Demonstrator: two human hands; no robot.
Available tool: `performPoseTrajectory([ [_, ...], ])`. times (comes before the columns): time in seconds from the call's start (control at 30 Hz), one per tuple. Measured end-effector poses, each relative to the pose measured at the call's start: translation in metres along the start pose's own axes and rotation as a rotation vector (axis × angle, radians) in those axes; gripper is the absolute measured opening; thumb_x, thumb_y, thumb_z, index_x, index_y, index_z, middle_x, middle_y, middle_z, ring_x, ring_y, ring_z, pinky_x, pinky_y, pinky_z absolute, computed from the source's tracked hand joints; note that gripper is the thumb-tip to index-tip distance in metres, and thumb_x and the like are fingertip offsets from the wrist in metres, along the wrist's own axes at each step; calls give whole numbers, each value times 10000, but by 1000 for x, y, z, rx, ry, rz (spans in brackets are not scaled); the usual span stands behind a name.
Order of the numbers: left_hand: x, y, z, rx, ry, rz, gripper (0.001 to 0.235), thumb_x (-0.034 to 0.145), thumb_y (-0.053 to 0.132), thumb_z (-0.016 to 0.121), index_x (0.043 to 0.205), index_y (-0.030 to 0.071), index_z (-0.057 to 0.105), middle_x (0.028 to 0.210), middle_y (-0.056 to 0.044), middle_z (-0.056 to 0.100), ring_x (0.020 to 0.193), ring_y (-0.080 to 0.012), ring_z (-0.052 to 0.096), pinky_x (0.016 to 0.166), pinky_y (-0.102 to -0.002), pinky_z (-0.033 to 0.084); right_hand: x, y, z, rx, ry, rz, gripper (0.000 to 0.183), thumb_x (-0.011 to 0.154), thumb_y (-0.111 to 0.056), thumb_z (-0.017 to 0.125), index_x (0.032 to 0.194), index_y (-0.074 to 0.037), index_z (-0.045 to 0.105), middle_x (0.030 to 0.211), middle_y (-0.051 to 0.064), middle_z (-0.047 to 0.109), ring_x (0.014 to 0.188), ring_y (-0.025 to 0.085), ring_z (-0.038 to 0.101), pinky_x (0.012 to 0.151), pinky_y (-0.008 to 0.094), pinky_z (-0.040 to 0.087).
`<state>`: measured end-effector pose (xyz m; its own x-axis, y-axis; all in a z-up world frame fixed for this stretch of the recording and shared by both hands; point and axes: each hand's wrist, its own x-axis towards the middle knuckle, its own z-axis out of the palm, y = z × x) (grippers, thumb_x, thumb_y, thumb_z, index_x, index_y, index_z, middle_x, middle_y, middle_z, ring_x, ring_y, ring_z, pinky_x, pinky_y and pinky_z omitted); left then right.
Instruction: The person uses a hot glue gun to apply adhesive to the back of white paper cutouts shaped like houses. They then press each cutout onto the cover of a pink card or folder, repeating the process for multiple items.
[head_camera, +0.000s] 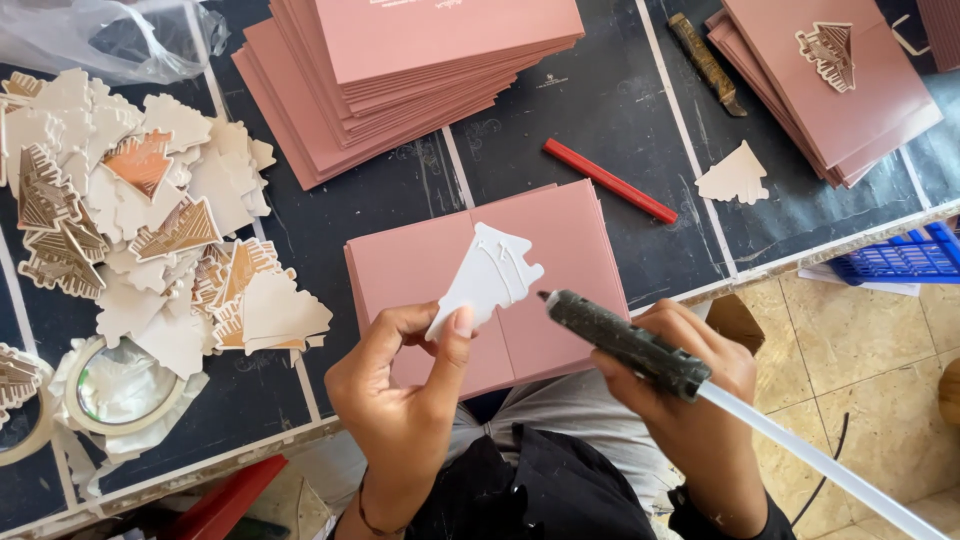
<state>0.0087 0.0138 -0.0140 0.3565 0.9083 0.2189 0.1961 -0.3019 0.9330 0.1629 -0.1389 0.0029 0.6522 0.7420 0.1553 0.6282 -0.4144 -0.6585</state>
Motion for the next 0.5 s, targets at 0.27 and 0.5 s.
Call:
performPoseTrajectory([
  [0.27, 7, -26, 7, 9, -20, -46, 213, 1021, 216, 740, 974, 16, 795, 880, -52, 822, 742, -116, 694, 723, -251, 587, 52, 103, -21, -281, -119, -12, 442, 1004, -115, 674, 1375, 27, 480, 1374, 240, 482, 950, 478, 624, 725, 571, 500],
  [0.5, 9, -34, 9, -20, -27, 30, 140, 1028, 156, 758, 1066, 32, 812, 946, -59, 706, 833, -141, 650, 658, -255, 560, 96, 184, -3, -337, -186, -164, 493, 1064, -110, 718, 1433, 142, 510, 1384, 270, 424, 1187, 504, 575, 966, 610, 525],
])
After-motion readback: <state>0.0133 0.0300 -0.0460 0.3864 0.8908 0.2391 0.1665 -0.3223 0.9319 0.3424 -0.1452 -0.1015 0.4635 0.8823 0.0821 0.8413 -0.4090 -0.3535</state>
